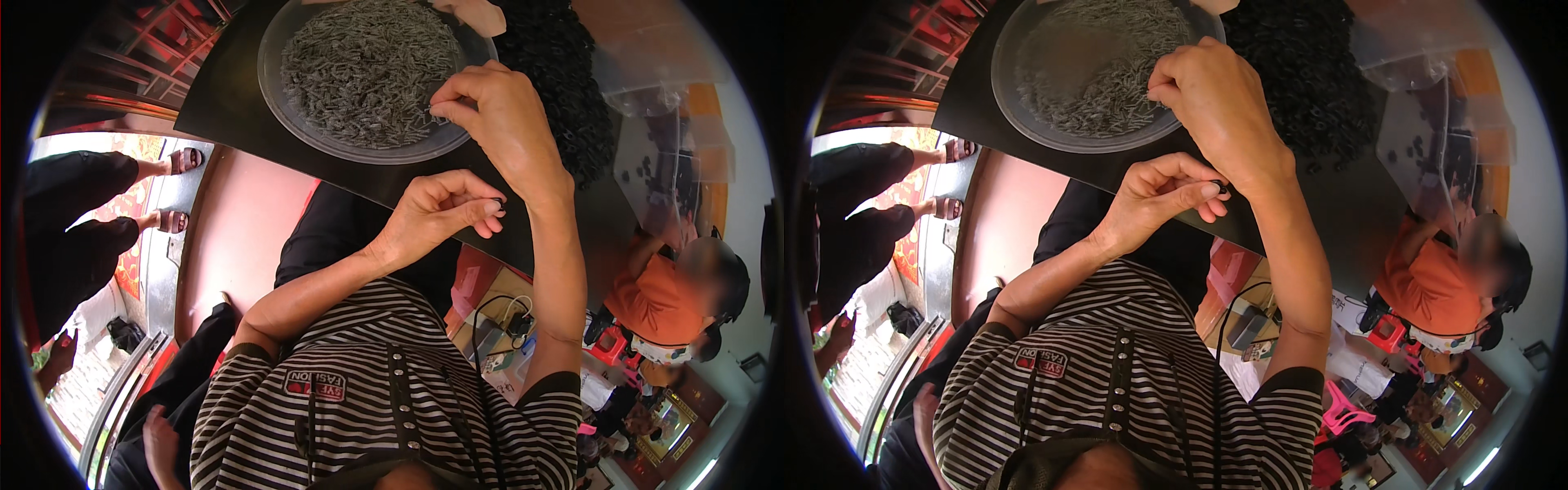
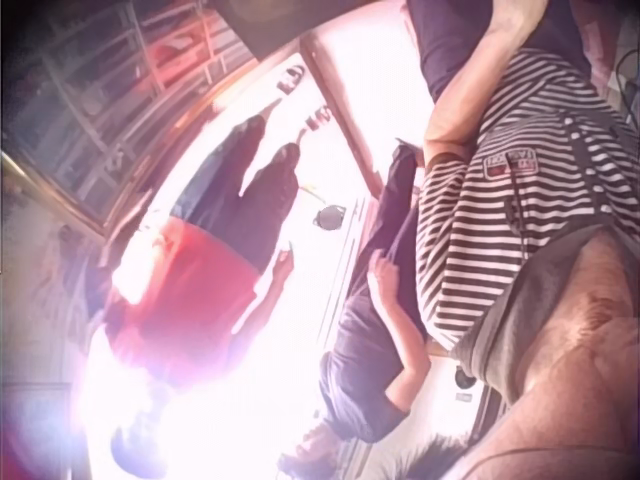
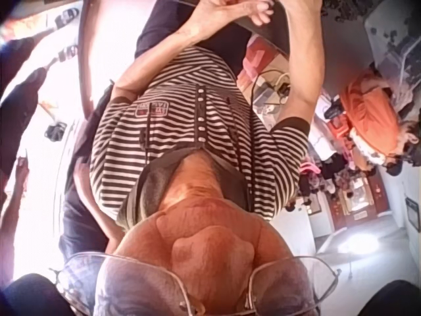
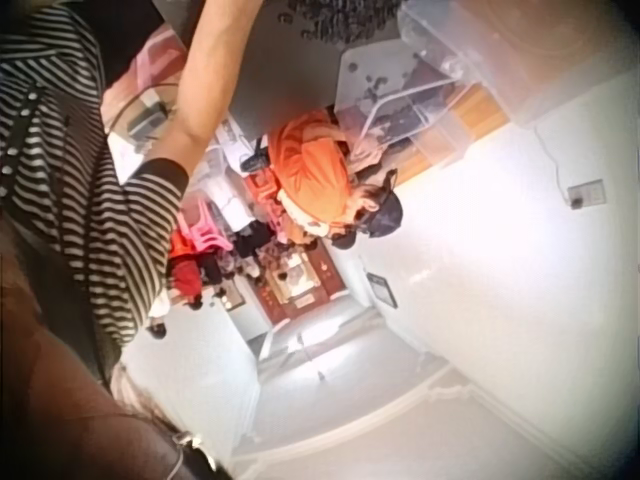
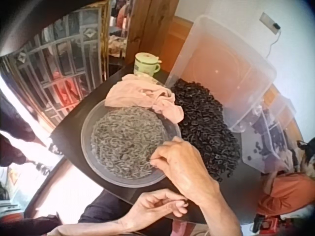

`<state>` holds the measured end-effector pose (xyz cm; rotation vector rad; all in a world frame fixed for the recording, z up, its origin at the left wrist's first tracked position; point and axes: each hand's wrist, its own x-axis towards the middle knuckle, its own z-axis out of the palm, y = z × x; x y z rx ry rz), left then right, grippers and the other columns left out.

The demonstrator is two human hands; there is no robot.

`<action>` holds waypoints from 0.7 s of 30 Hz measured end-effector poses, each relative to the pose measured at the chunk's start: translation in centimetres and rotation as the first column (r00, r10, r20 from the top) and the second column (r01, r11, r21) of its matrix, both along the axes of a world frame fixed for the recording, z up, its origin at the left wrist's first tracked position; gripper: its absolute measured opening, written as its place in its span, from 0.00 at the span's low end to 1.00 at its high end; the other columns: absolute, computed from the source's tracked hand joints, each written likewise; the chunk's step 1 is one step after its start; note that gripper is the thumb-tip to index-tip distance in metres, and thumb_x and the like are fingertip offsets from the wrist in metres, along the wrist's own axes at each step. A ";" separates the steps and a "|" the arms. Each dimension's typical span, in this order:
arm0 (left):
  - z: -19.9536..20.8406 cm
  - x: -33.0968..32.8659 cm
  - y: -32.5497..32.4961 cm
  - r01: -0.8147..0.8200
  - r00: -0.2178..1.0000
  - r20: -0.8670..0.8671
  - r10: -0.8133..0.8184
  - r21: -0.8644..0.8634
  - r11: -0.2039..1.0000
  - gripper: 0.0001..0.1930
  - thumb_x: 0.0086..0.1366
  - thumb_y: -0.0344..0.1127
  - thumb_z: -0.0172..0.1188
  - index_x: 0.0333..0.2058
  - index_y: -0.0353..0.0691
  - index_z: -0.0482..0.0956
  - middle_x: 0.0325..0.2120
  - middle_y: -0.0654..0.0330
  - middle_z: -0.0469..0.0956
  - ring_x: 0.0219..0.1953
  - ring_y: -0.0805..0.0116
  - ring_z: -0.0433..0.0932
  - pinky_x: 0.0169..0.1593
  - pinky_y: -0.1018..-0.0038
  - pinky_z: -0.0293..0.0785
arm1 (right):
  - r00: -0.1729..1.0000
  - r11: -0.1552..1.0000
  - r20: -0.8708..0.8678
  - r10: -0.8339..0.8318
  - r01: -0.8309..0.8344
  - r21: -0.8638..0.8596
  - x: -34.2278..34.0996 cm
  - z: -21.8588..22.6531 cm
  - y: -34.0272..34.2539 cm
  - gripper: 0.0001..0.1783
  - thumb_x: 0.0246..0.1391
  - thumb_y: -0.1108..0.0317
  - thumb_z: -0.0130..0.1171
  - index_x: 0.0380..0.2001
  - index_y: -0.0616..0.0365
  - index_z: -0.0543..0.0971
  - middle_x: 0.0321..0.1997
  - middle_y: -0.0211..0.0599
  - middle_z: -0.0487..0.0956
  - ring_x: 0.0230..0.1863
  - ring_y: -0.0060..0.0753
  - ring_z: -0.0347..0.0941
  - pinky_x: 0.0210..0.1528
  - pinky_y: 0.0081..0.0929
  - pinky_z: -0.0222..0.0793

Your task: Assembling small black plastic components by hand in a workshop setting.

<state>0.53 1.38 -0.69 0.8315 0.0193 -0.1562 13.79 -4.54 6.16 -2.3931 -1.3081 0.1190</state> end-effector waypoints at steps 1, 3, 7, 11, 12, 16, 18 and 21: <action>0.0 0.0 0.0 -0.003 1.000 -0.006 0.003 0.006 1.000 0.08 0.65 0.29 0.56 0.39 0.31 0.75 0.29 0.55 0.80 0.33 0.73 0.79 0.44 0.77 0.76 | 0.999 1.000 -0.034 0.005 -0.005 0.010 0.0 0.3 0.0 0.06 0.43 0.71 0.63 0.26 0.61 0.81 0.26 0.38 0.79 0.34 0.37 0.74 0.36 0.30 0.71; 0.1 0.0 0.1 -0.002 1.000 -0.011 0.002 0.001 1.000 0.08 0.64 0.29 0.56 0.39 0.30 0.75 0.29 0.55 0.80 0.33 0.73 0.79 0.44 0.77 0.76 | 0.978 0.996 -0.193 -0.079 0.085 0.022 -0.3 1.2 -0.1 0.06 0.43 0.71 0.63 0.26 0.61 0.81 0.26 0.38 0.80 0.33 0.35 0.75 0.35 0.29 0.71; 0.3 0.0 0.0 -0.006 1.000 -0.013 0.006 0.019 1.000 0.08 0.64 0.30 0.56 0.39 0.30 0.76 0.29 0.55 0.80 0.32 0.73 0.79 0.43 0.77 0.76 | 0.871 0.974 -0.478 -0.112 0.192 0.121 -0.5 1.4 -1.0 0.06 0.44 0.72 0.63 0.27 0.61 0.80 0.25 0.35 0.80 0.29 0.26 0.76 0.33 0.24 0.70; 0.4 0.0 -0.1 0.003 1.000 -0.023 -0.002 0.030 1.000 0.09 0.64 0.30 0.56 0.39 0.30 0.76 0.30 0.55 0.80 0.32 0.73 0.79 0.42 0.77 0.76 | 0.847 0.968 -0.523 -0.089 0.198 0.156 -0.6 1.3 -1.7 0.06 0.44 0.72 0.64 0.27 0.61 0.80 0.24 0.32 0.79 0.28 0.22 0.74 0.33 0.22 0.70; 0.3 0.1 -0.1 -0.004 1.000 -0.022 0.004 0.018 1.000 0.08 0.64 0.30 0.56 0.39 0.31 0.76 0.30 0.55 0.80 0.32 0.73 0.79 0.41 0.78 0.76 | 0.851 0.961 -0.516 -0.099 0.216 0.171 -0.5 1.2 -1.9 0.06 0.44 0.72 0.64 0.28 0.61 0.80 0.25 0.31 0.80 0.28 0.21 0.74 0.33 0.21 0.69; 0.2 0.0 -0.2 -0.031 0.999 -0.035 0.029 -0.038 0.999 0.08 0.65 0.30 0.56 0.39 0.31 0.76 0.32 0.55 0.80 0.32 0.73 0.79 0.39 0.79 0.75 | 0.784 0.905 -0.597 -0.170 0.363 0.220 -0.7 1.3 -3.1 0.08 0.47 0.73 0.62 0.32 0.62 0.81 0.26 0.32 0.80 0.28 0.20 0.74 0.33 0.18 0.69; 0.3 -0.1 -0.2 -0.050 0.997 -0.066 0.045 -0.079 0.996 0.09 0.65 0.31 0.55 0.39 0.31 0.76 0.32 0.55 0.80 0.32 0.73 0.79 0.39 0.79 0.75 | 0.776 0.889 -0.603 -0.185 0.394 0.235 -1.6 2.0 -4.1 0.08 0.48 0.73 0.61 0.33 0.62 0.81 0.26 0.32 0.80 0.28 0.20 0.74 0.33 0.17 0.69; 0.7 -0.2 0.0 -0.065 0.991 -0.129 0.048 -0.136 0.989 0.10 0.66 0.32 0.54 0.41 0.31 0.76 0.34 0.54 0.79 0.33 0.73 0.79 0.38 0.79 0.75 | 0.766 0.858 -0.611 -0.198 0.437 0.271 -3.4 2.5 -6.1 0.07 0.52 0.75 0.59 0.35 0.63 0.80 0.27 0.30 0.80 0.29 0.17 0.74 0.33 0.15 0.70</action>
